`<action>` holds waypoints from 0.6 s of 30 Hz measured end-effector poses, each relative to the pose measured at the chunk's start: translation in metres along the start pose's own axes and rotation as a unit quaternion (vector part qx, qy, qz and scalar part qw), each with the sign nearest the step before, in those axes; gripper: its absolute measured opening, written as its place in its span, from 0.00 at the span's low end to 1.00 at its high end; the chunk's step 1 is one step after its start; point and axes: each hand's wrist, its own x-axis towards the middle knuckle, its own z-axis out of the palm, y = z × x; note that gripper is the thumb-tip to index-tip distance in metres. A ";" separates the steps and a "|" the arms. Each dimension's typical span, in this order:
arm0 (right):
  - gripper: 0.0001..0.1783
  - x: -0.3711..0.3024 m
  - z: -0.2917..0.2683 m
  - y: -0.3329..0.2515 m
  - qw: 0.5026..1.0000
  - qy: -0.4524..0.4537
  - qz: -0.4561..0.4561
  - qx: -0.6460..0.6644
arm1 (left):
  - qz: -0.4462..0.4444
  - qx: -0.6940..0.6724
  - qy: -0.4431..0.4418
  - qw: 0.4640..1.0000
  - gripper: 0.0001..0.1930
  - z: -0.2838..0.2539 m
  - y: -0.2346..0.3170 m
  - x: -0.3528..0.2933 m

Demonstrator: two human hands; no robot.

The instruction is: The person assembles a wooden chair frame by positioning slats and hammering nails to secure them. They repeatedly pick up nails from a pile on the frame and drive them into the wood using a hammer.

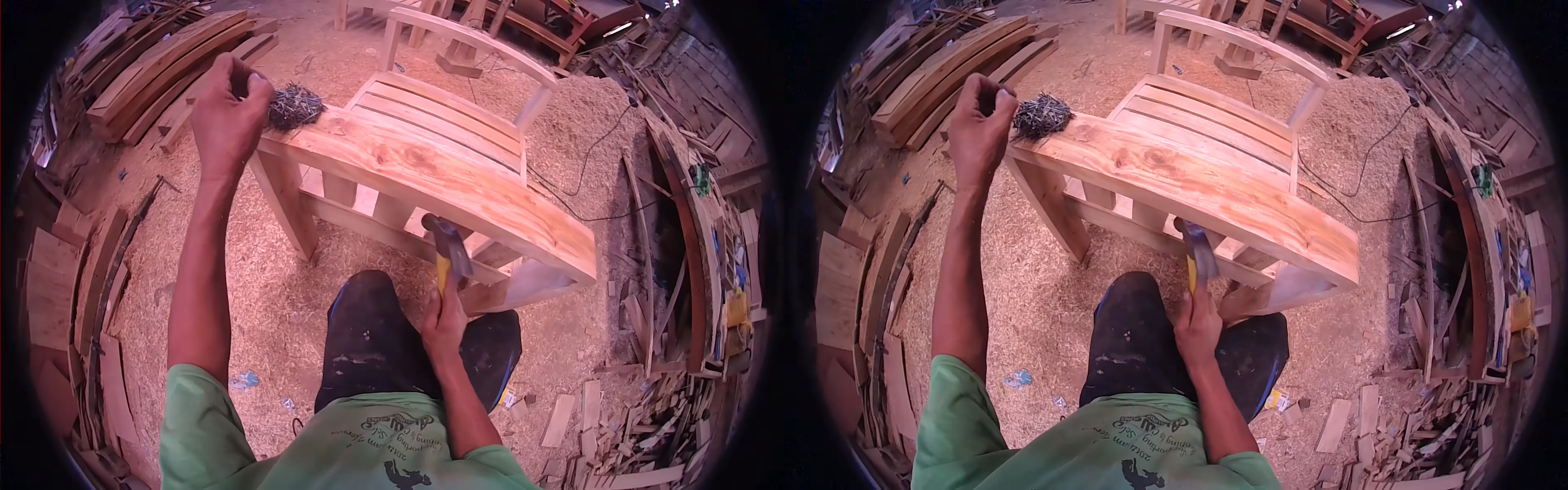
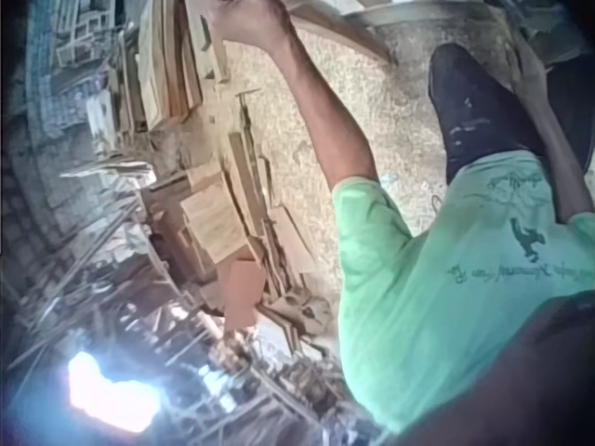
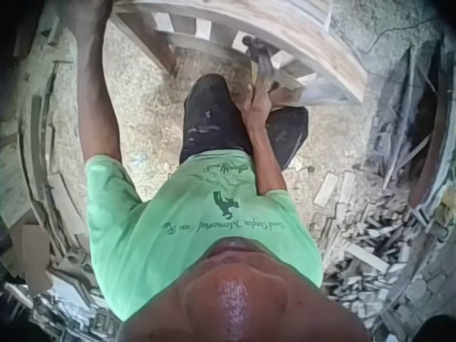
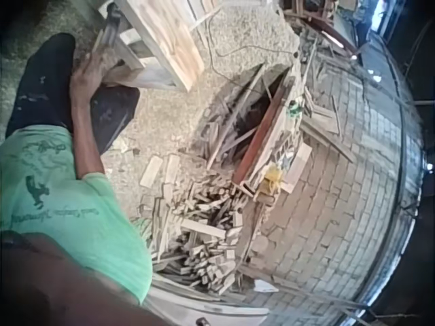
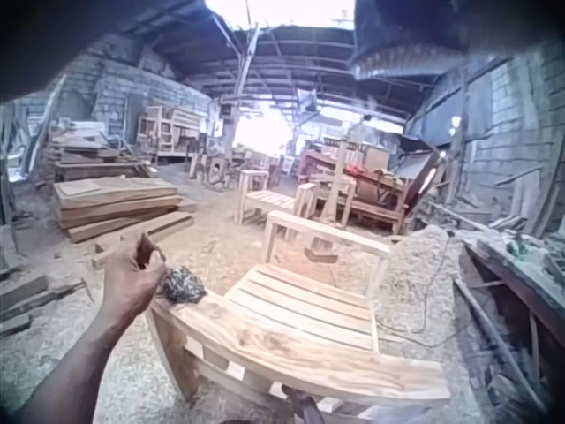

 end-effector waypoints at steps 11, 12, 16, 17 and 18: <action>0.35 0.023 0.006 -0.004 0.990 -0.118 0.057 -0.055 | -0.082 -0.138 0.065 0.985 0.16 -0.047 -0.004 -0.019; 0.35 0.029 0.006 -0.006 0.982 -0.162 0.071 -0.061 | -0.092 -0.143 0.077 0.982 0.15 -0.051 -0.004 -0.032; 0.35 0.021 0.003 -0.013 0.994 -0.094 0.056 -0.030 | -0.137 -0.186 0.114 0.966 0.15 -0.053 -0.016 -0.086; 0.35 0.018 0.004 -0.011 0.992 -0.101 0.059 -0.046 | -0.175 -0.137 0.120 0.967 0.15 -0.045 -0.014 -0.105; 0.36 0.017 0.002 -0.008 0.990 -0.107 0.063 -0.064 | -0.202 -0.130 0.102 0.965 0.14 -0.037 -0.023 -0.127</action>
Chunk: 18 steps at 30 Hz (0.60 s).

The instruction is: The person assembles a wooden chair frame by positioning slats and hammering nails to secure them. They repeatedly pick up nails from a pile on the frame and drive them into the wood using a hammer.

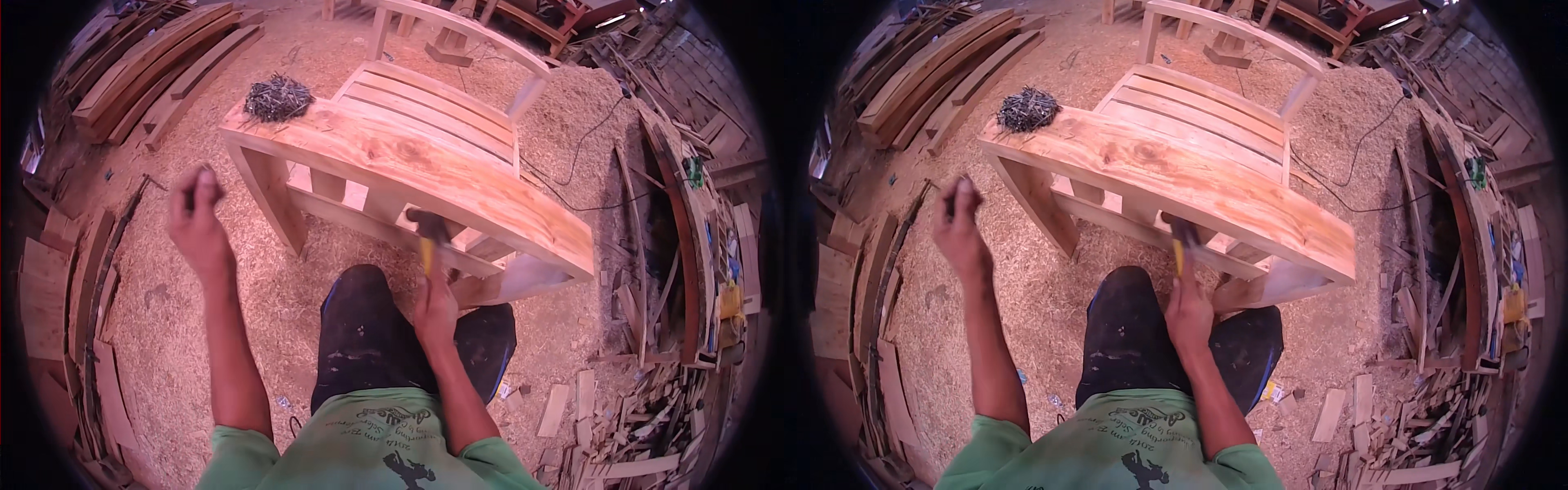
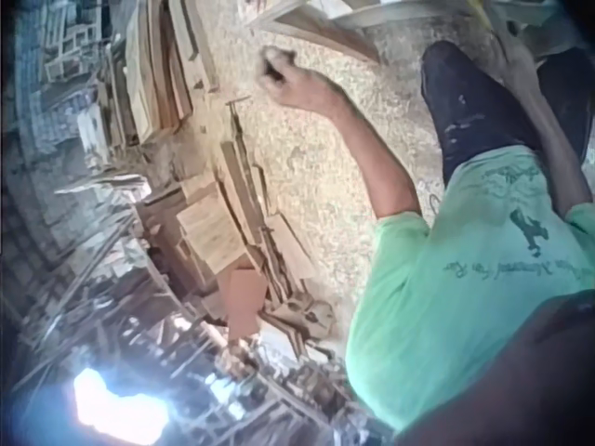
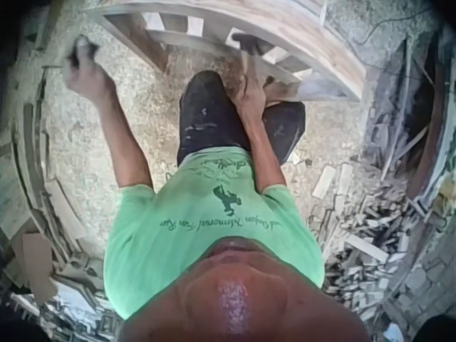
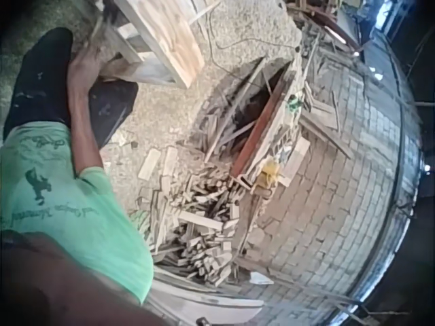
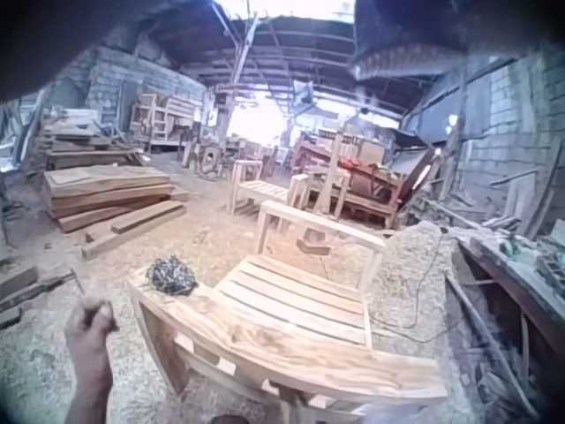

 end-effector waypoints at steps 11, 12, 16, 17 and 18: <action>0.37 -0.006 0.008 -0.010 0.993 -0.080 0.084 -0.004 | -0.065 -0.038 -0.108 0.991 0.07 0.096 -0.145 -0.118; 0.37 -0.005 0.009 -0.014 0.991 -0.091 0.099 0.013 | -0.035 -0.020 -0.109 0.993 0.07 0.104 -0.153 -0.120; 0.37 -0.026 0.006 -0.027 0.986 -0.123 0.099 0.052 | 0.030 -0.001 -0.110 0.993 0.08 0.129 -0.181 -0.130; 0.36 -0.025 0.011 -0.029 0.993 -0.096 0.041 0.061 | 0.025 -0.006 -0.106 0.994 0.08 0.132 -0.182 -0.130; 0.36 -0.021 0.018 -0.032 0.995 -0.069 -0.017 0.071 | 0.021 -0.011 -0.101 0.995 0.08 0.134 -0.184 -0.129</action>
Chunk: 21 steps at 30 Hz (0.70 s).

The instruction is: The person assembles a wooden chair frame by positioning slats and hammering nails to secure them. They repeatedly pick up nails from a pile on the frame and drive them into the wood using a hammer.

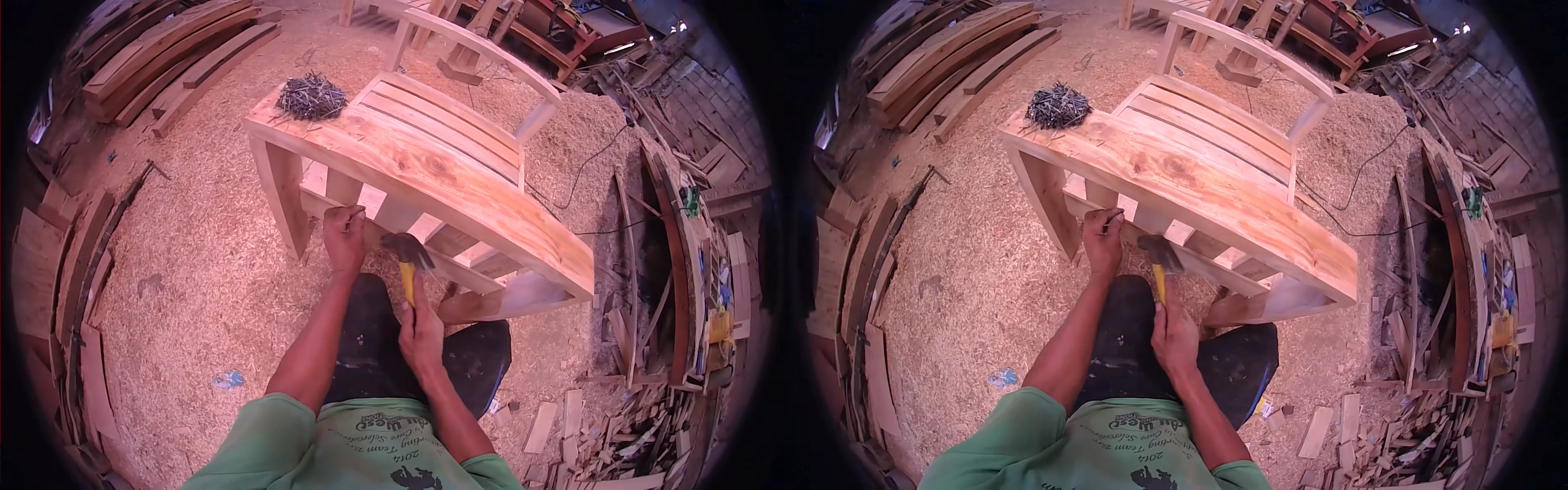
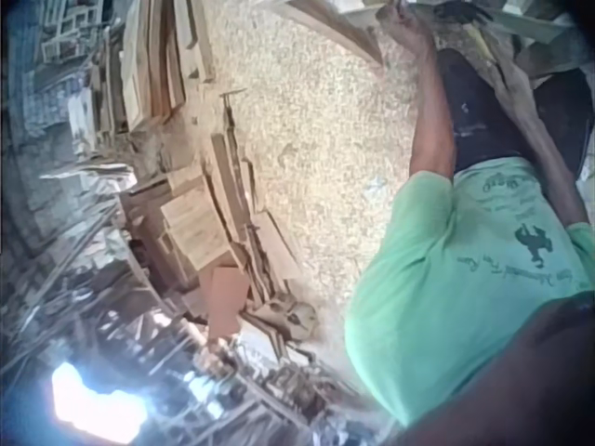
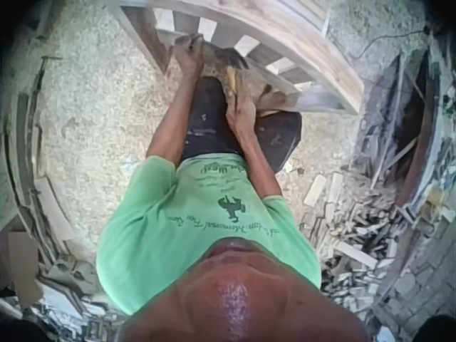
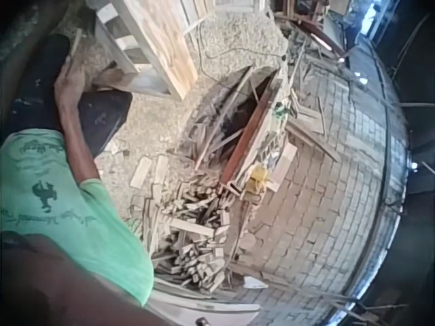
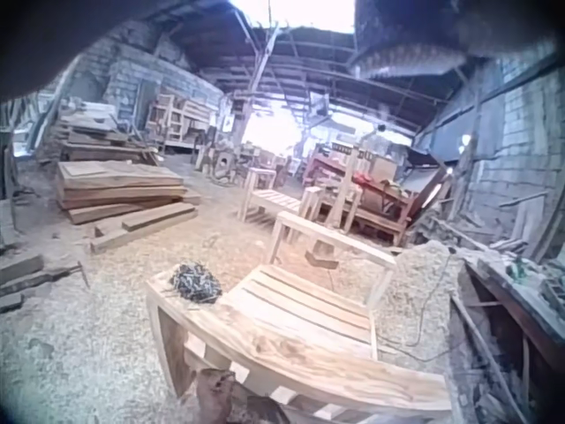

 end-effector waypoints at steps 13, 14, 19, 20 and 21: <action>0.36 0.068 0.014 -0.029 0.992 -0.049 -0.020 -0.113 | -0.005 0.045 0.016 0.999 0.08 0.001 0.002 0.000; 0.37 0.070 0.014 -0.030 0.989 -0.072 -0.006 -0.127 | -0.014 0.044 0.012 0.999 0.08 0.000 0.003 -0.001; 0.38 0.066 0.016 -0.029 0.993 -0.026 -0.045 -0.102 | -0.016 0.055 0.010 0.998 0.07 0.004 0.005 -0.001; 0.37 0.067 0.018 -0.030 0.992 -0.034 -0.041 -0.116 | -0.017 0.054 0.013 0.998 0.07 0.003 0.000 0.000; 0.37 0.067 0.018 -0.032 0.993 -0.047 -0.027 -0.109 | -0.019 0.053 0.018 0.998 0.07 0.002 -0.005 0.001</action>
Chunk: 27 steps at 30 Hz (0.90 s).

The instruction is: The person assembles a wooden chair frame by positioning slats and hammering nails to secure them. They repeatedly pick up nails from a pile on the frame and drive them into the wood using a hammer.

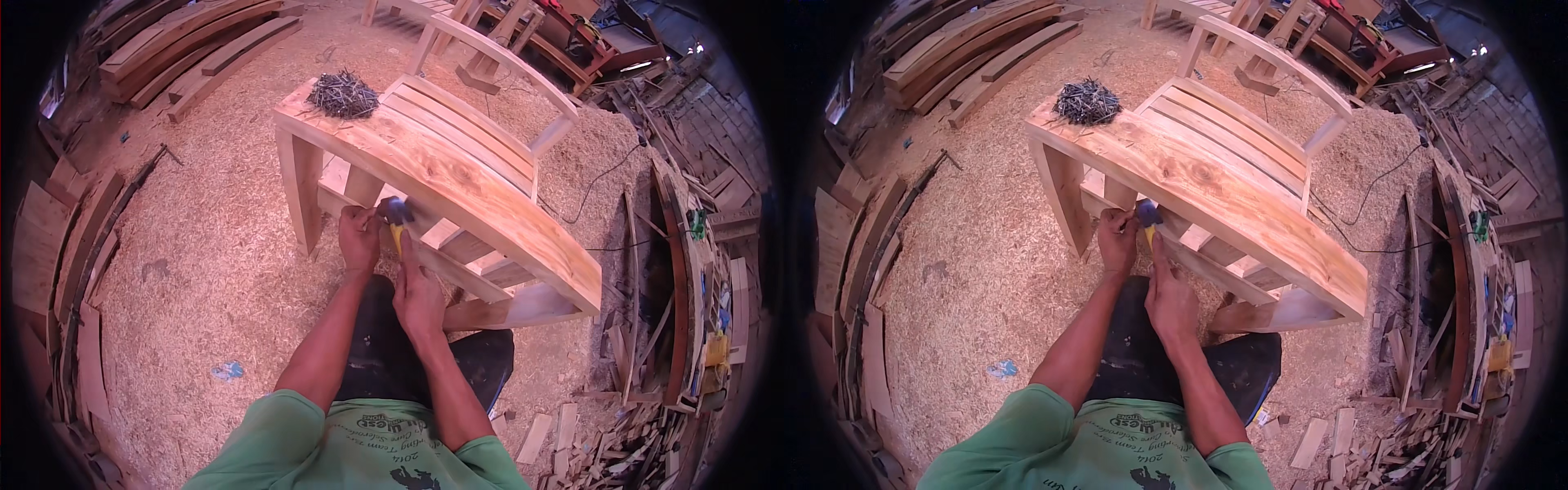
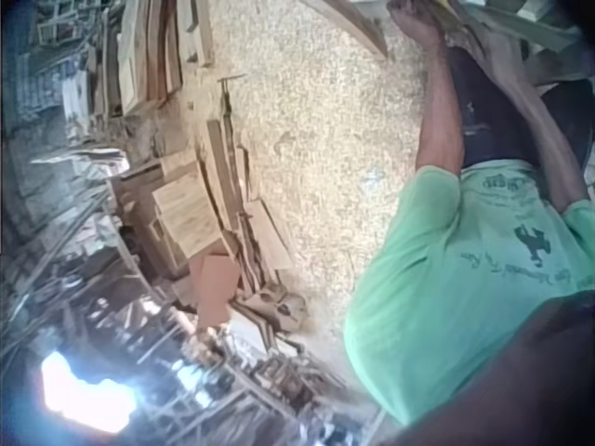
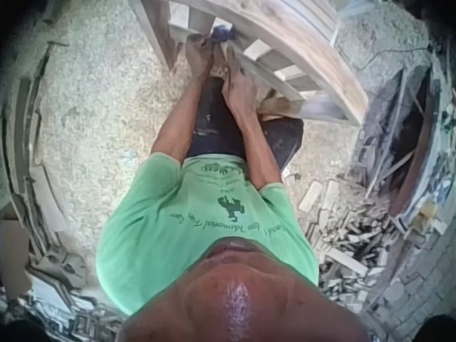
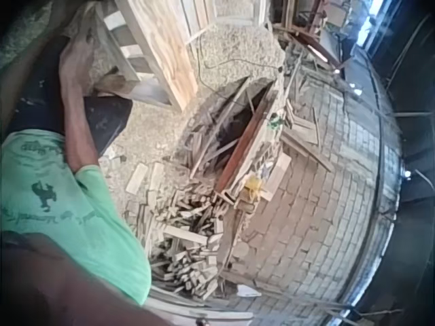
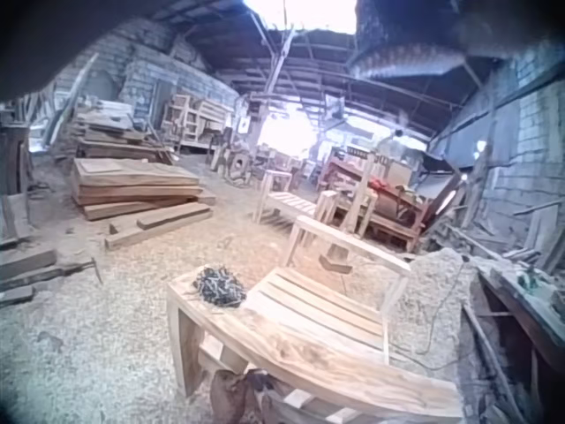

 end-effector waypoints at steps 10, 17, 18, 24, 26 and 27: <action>0.37 0.003 -0.008 -0.013 0.999 -0.029 0.043 0.016 | -0.099 -0.049 0.052 0.993 0.11 -0.078 0.059 0.013; 0.37 0.004 -0.003 -0.010 0.997 -0.031 0.067 0.015 | 0.246 0.146 0.083 0.955 0.18 -0.148 0.206 0.146; 0.36 0.009 -0.009 -0.017 0.993 -0.078 0.092 0.005 | 0.245 0.168 0.032 0.954 0.22 -0.155 0.216 0.170; 0.37 -0.009 -0.004 -0.019 0.996 0.090 -0.015 0.021 | 0.018 -0.047 -0.282 0.958 0.26 -0.172 0.210 0.222; 0.38 0.005 -0.003 -0.008 1.000 0.017 -0.002 -0.007 | 0.035 -0.071 -0.248 0.966 0.18 -0.167 0.195 0.221; 0.39 0.009 -0.003 -0.006 1.000 -0.019 0.003 -0.018 | 0.045 -0.067 -0.234 0.969 0.15 -0.166 0.191 0.219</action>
